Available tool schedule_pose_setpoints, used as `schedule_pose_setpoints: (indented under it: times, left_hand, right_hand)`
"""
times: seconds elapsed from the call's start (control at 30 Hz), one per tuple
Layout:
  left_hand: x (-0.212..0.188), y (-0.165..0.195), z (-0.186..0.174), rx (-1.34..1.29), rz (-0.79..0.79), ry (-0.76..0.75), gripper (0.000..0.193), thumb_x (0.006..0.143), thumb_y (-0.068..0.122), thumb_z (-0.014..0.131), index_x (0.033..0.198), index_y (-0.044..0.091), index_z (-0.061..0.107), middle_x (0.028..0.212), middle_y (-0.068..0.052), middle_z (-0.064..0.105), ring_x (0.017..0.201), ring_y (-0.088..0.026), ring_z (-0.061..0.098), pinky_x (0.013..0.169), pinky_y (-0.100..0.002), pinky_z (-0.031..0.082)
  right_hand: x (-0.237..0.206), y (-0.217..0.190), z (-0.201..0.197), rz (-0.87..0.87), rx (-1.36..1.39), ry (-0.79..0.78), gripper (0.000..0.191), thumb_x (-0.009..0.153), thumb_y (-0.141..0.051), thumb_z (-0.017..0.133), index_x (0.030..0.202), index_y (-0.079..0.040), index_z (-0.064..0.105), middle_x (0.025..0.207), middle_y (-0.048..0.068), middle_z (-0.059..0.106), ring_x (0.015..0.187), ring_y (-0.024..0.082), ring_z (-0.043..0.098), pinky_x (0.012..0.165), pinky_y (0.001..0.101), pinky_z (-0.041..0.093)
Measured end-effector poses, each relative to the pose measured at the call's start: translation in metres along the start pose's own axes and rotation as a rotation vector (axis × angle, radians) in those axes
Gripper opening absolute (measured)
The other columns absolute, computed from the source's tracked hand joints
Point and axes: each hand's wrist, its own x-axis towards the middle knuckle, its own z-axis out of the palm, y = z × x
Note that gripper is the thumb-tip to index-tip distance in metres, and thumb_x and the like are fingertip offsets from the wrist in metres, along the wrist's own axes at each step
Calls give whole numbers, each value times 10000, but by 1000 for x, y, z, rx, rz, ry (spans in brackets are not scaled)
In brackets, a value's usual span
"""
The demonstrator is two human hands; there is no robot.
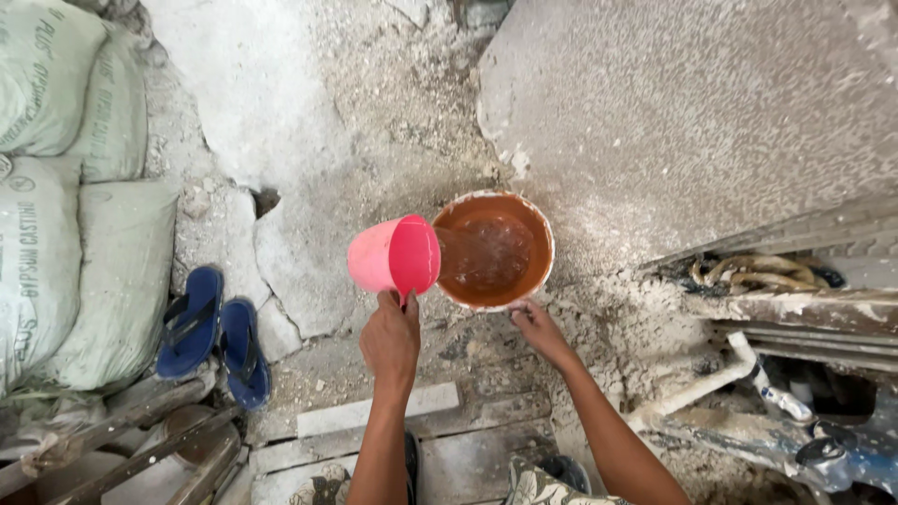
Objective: The person fills a pink cup with water from a tap and pours it into a brown bucket. They then carry the bucket to a pile of gypsum bags, cut open a bag with a knife, and scoop the powder into the bucket.
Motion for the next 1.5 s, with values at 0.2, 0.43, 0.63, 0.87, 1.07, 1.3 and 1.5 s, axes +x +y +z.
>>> schedule_pose_setpoints:
  times: [0.2,0.43,0.63,0.87,1.07,1.3,1.5]
  left_hand:
    - [23,6,-6,20,84,82,262,977,334,633,990,73,616,750,-188,724,673,-408,694,656,-524,507]
    - [35,22,-16,44,172,85,198,984,283,613,1023,89,602,773,-144,742,677,-334,692,721,-439,452]
    - [38,36,-20,13,257,79,145,983,243,608,998,99,593,844,-119,740,726,-335,695,741,-452,460]
    - [40,50,-13,1,368,72,130,974,209,610,1053,106,608,888,-103,715,815,-316,696,750,-455,461]
    - [48,62,-10,-22,348,37,180,936,231,643,1056,102,606,889,-131,727,780,-341,709,718,-475,505]
    - [58,103,-13,-289,291,-204,316,940,318,653,1038,37,548,819,-232,708,771,-441,699,670,-574,529]
    - [45,142,-10,-433,458,-364,346,919,329,661,975,-2,576,823,-278,699,823,-469,686,705,-573,515]
  right_hand:
    - [10,-17,2,145,-74,-60,426,1007,-372,531,1318,-92,612,1218,73,699,1103,187,670,931,364,528]
    - [19,-30,-7,207,-95,-81,495,1006,-410,492,1373,-83,553,1290,64,681,1105,216,699,927,398,546]
    - [22,-32,-10,225,-92,-51,503,1005,-392,509,1387,-68,554,1289,112,689,1104,220,698,944,404,561]
    - [21,-37,-15,197,-7,11,471,997,-343,517,1378,-73,577,1272,79,706,1071,211,716,925,381,562]
    - [17,-42,-24,234,-110,73,439,1004,-367,502,1352,-114,591,1255,54,722,1072,179,690,905,383,565]
    - [-18,-94,-45,83,-246,130,391,1069,-340,476,1298,-93,675,1137,126,739,1005,229,684,872,378,575]
    - [-115,-191,-59,50,-244,227,371,999,-296,529,1296,-97,628,1200,68,713,1111,198,676,887,375,547]
